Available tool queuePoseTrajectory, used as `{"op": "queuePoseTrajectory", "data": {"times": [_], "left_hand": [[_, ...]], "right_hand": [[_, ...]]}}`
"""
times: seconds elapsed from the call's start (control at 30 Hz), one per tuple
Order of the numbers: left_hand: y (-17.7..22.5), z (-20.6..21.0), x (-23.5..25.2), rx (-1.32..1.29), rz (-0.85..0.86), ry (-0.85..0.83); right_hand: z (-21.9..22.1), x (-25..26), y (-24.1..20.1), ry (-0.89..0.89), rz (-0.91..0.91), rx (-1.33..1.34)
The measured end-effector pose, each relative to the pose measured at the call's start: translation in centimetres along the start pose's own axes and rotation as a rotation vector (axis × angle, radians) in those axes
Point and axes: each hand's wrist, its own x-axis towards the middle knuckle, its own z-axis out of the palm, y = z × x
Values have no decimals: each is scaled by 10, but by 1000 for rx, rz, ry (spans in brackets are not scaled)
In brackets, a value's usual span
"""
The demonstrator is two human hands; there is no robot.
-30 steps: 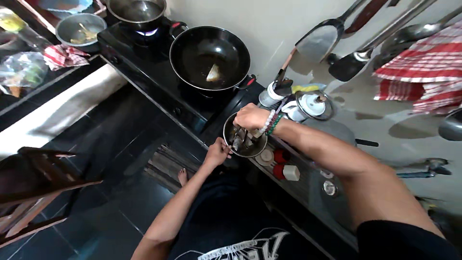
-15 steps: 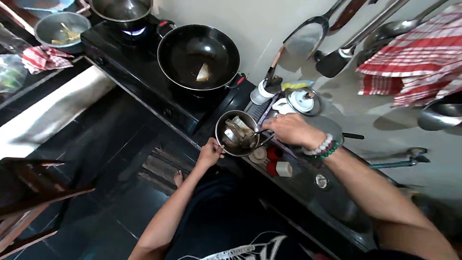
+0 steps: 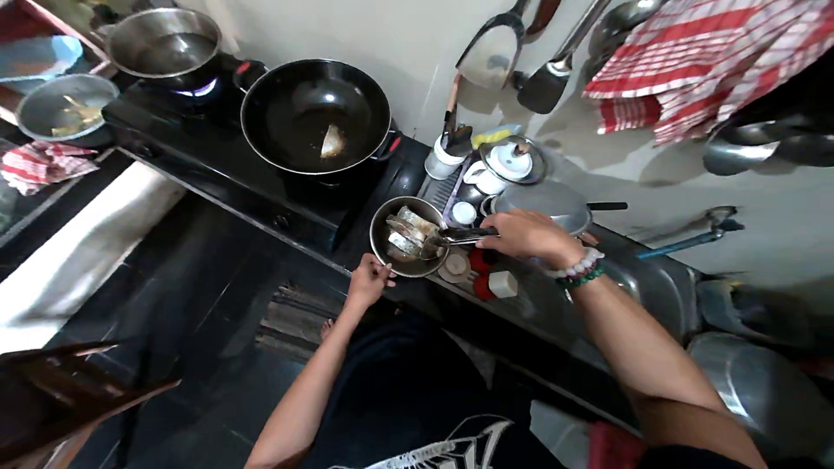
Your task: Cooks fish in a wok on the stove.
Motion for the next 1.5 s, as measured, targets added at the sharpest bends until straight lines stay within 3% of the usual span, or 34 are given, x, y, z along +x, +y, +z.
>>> {"op": "queuePoseTrajectory", "data": {"times": [0.2,0.33,0.73,0.9,1.03,1.2,1.27,1.5], "left_hand": [[-1,4,0,7,4,8],[-1,4,0,5,15,27],[-2,4,-4,-16,19,2],[-4,-15,-18,-89,-22,-45],[-17,-49,-41,-120,-41,-20],[-57,-81,-75,-154,-116,66],[-71,-87,-89,-187,-146,108],[-108,-99,-128,-320,-188,314]], "right_hand": [[-6,53,-14,-243,7,-52],[-14,60,-15,-356,-79,3],[55,44,26,-164,-130,387],[58,11,58,-230,-74,688],[17,-9,57,-168,-153,865],[-77,-4,11,25,-275,830],[-105,19,-12,94,-345,752],[-173,154,-116,16,-433,384]]}}
